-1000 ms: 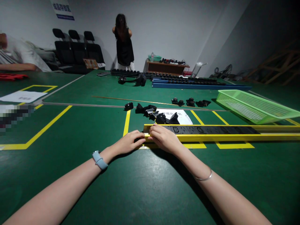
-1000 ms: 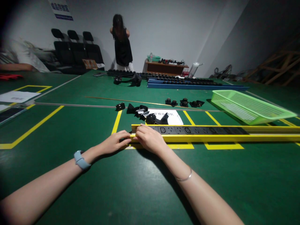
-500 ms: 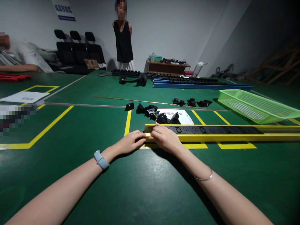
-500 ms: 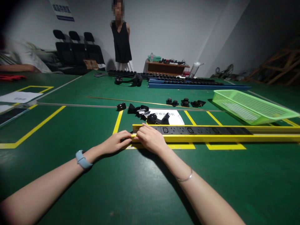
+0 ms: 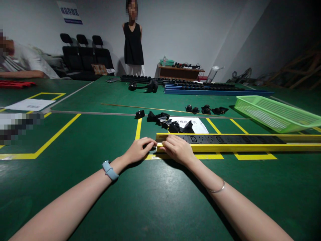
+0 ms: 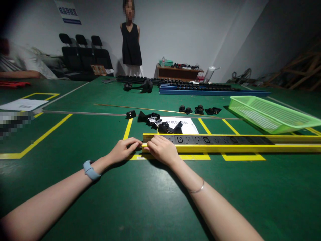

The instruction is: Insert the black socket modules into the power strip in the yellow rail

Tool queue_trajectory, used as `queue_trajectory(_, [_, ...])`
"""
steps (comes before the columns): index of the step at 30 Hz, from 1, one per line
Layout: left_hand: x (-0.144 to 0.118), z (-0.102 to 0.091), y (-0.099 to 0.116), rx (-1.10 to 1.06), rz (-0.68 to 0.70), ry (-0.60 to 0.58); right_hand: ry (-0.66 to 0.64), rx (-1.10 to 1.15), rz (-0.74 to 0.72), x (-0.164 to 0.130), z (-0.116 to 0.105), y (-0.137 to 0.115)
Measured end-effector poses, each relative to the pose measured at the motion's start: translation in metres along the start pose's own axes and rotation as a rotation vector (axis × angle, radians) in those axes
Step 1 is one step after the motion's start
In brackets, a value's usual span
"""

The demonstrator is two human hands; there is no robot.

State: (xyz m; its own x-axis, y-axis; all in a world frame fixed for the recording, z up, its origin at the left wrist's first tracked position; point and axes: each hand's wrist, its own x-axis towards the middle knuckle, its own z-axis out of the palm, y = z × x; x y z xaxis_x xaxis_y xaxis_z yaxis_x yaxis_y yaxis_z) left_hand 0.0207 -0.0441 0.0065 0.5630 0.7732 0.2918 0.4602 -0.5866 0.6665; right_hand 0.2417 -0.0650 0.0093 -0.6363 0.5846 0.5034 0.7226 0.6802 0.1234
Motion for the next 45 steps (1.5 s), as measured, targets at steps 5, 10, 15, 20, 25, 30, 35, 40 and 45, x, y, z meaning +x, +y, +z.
queue_trajectory(5, [0.026,-0.032,-0.018,0.258,-0.073,0.509,0.050,0.008,0.038,-0.002,0.005,-0.002])
queue_trajectory(10, [0.074,-0.054,-0.065,0.513,-0.265,0.620,0.070,0.042,0.042,-0.002,0.005,-0.003])
queue_trajectory(15, [0.090,-0.041,-0.111,0.532,-0.369,0.454,0.051,0.032,0.048,-0.003,0.005,-0.003])
queue_trajectory(20, [0.086,-0.032,-0.126,0.506,-0.327,0.322,0.044,0.034,0.061,-0.003,0.005,-0.004])
queue_trajectory(25, [0.089,-0.032,-0.121,0.491,-0.254,0.332,0.044,0.028,0.072,-0.003,0.006,-0.005])
queue_trajectory(30, [0.092,-0.033,-0.121,0.460,-0.134,0.245,0.052,0.035,0.084,-0.003,0.005,-0.006])
queue_trajectory(35, [0.089,-0.033,-0.120,0.403,-0.106,0.324,0.060,0.061,0.088,-0.003,0.005,-0.007])
queue_trajectory(40, [0.082,-0.032,-0.111,0.341,-0.147,0.347,0.070,0.055,0.086,-0.004,0.006,-0.009])
queue_trajectory(45, [0.069,-0.025,-0.092,0.294,-0.095,0.414,0.072,0.016,0.083,-0.004,0.005,-0.011])
